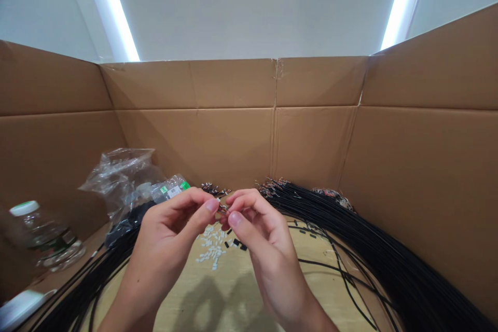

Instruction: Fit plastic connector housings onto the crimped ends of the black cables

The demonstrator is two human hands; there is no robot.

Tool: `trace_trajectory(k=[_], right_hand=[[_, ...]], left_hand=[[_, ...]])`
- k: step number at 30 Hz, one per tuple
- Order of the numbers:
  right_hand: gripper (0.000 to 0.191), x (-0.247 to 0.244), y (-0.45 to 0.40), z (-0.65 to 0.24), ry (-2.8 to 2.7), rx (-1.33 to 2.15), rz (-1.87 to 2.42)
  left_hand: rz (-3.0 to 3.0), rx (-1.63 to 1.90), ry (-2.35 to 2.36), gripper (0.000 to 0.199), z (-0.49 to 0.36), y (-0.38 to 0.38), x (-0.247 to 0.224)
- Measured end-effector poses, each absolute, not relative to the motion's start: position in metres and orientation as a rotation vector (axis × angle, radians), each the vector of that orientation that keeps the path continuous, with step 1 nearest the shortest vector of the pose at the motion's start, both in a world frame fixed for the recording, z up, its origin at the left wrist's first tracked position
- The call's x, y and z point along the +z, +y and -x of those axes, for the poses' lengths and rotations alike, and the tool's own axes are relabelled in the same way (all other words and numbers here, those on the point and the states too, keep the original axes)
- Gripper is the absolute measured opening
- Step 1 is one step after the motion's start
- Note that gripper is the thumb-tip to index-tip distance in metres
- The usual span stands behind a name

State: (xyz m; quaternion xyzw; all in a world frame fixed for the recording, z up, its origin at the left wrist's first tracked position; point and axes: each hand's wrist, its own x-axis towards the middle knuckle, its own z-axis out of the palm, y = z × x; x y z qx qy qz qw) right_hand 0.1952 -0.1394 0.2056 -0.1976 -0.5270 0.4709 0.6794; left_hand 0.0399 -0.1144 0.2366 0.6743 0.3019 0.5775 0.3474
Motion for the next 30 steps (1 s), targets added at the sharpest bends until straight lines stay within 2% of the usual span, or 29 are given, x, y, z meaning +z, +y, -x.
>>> trace_trajectory(k=[6,11,17,22,30], right_hand=[[0.012,0.2072,-0.1388,-0.1981,-1.169,1.114,0.435],[0.017,0.2074,-0.1372,-0.1972,-1.227,0.982,0.511],[0.011,0.2026,-0.1391,-0.1916,-1.324,0.313,0.743],[0.015,0.2039,-0.1416,-0.1903,-1.417,-0.214,0.803],[0.026,0.206,-0.1457,-0.1916,-1.52,-0.556,0.775]], left_hand=[[-1.741,1.468,0.763,0.024,-0.0391,-0.1144,0.2368],[-1.734,1.461,0.76,0.021,-0.0393,-0.1142,0.2367],[-1.795,1.445,0.801,0.025,-0.0392,-0.1169,0.2365],[-1.811,1.405,0.792,0.027,-0.0388,-0.1196,0.2364],[-1.819,1.368,0.712,0.03,-0.036,-0.1191,0.2382]])
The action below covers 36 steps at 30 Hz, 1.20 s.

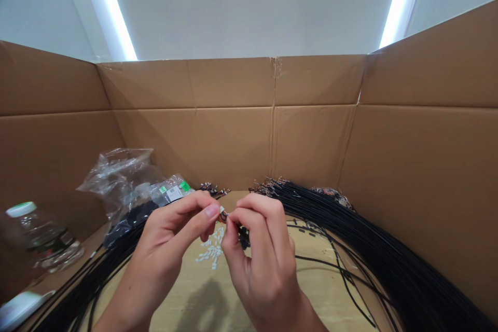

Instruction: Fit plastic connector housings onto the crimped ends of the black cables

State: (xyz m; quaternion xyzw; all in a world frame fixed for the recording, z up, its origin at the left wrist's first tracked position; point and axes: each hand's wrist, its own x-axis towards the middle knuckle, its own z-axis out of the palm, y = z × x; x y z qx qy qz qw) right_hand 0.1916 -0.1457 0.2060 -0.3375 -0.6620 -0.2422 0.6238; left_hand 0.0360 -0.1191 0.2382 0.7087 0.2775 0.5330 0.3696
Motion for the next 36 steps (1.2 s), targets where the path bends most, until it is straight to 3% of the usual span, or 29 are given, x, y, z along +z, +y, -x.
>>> trace_trajectory(k=[31,36], right_hand=[[0.022,0.1968,-0.1455,-0.1931,-1.582,-0.848,0.83],[0.016,0.1994,-0.1401,-0.1907,-1.52,-0.549,0.784]], left_hand=[[-1.901,1.302,0.721,0.032,-0.0399,-0.1227,0.2421],[-1.904,1.298,0.71,0.03,-0.0368,-0.1219,0.2393]])
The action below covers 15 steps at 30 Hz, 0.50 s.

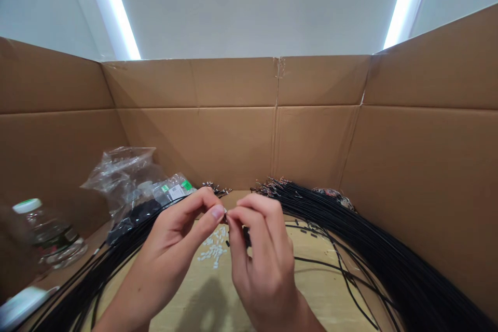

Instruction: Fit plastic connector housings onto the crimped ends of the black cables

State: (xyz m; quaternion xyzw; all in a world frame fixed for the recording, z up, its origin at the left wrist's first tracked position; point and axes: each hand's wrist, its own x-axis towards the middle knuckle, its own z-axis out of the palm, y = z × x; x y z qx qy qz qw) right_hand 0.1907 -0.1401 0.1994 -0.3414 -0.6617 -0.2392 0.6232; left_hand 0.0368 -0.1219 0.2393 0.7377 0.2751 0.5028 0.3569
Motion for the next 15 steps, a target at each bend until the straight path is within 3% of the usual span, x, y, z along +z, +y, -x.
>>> trace_trajectory(k=[7,15], right_hand=[[0.011,0.21,-0.141,-0.194,-1.439,0.095,0.742],[0.014,0.208,-0.14,-0.195,-1.44,0.154,0.75]], left_hand=[[-1.831,1.324,0.728,0.031,-0.038,-0.119,0.238],[-1.807,1.33,0.745,0.031,-0.039,-0.121,0.236]])
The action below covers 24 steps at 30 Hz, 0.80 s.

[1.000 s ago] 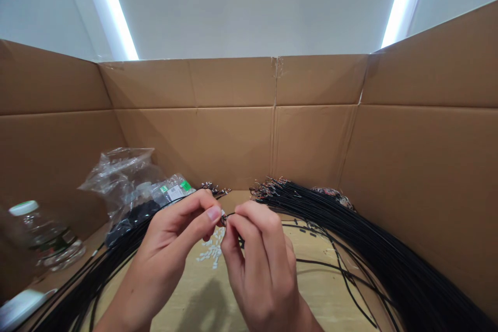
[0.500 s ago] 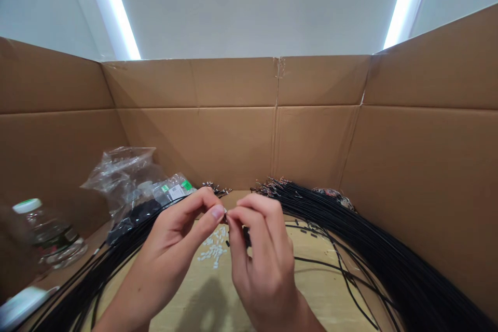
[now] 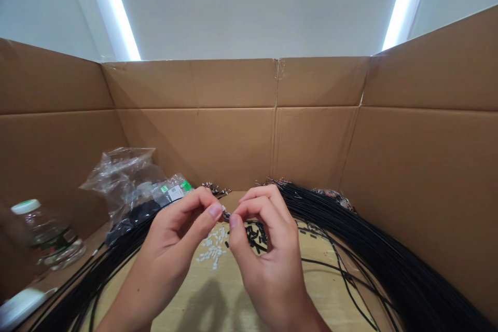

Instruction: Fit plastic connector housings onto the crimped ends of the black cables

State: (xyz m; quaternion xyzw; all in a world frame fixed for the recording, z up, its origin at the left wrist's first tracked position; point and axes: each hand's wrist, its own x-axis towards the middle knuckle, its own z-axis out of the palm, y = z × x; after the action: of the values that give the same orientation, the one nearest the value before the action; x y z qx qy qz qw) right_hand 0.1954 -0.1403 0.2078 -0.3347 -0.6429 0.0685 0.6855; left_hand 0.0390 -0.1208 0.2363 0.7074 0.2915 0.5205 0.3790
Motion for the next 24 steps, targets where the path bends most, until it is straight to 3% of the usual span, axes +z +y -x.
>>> trace_trajectory(k=[12,24], right_hand=[[0.017,0.2052,-0.1395,-0.1932,-1.506,-0.463,0.769],[0.017,0.2042,-0.1409,-0.1909,-1.512,-0.429,0.754]], left_hand=[[-1.845,1.302,0.686,0.031,-0.0373,-0.1217,0.2392],[-1.833,1.223,0.655,0.031,-0.0366,-0.1194,0.2389]])
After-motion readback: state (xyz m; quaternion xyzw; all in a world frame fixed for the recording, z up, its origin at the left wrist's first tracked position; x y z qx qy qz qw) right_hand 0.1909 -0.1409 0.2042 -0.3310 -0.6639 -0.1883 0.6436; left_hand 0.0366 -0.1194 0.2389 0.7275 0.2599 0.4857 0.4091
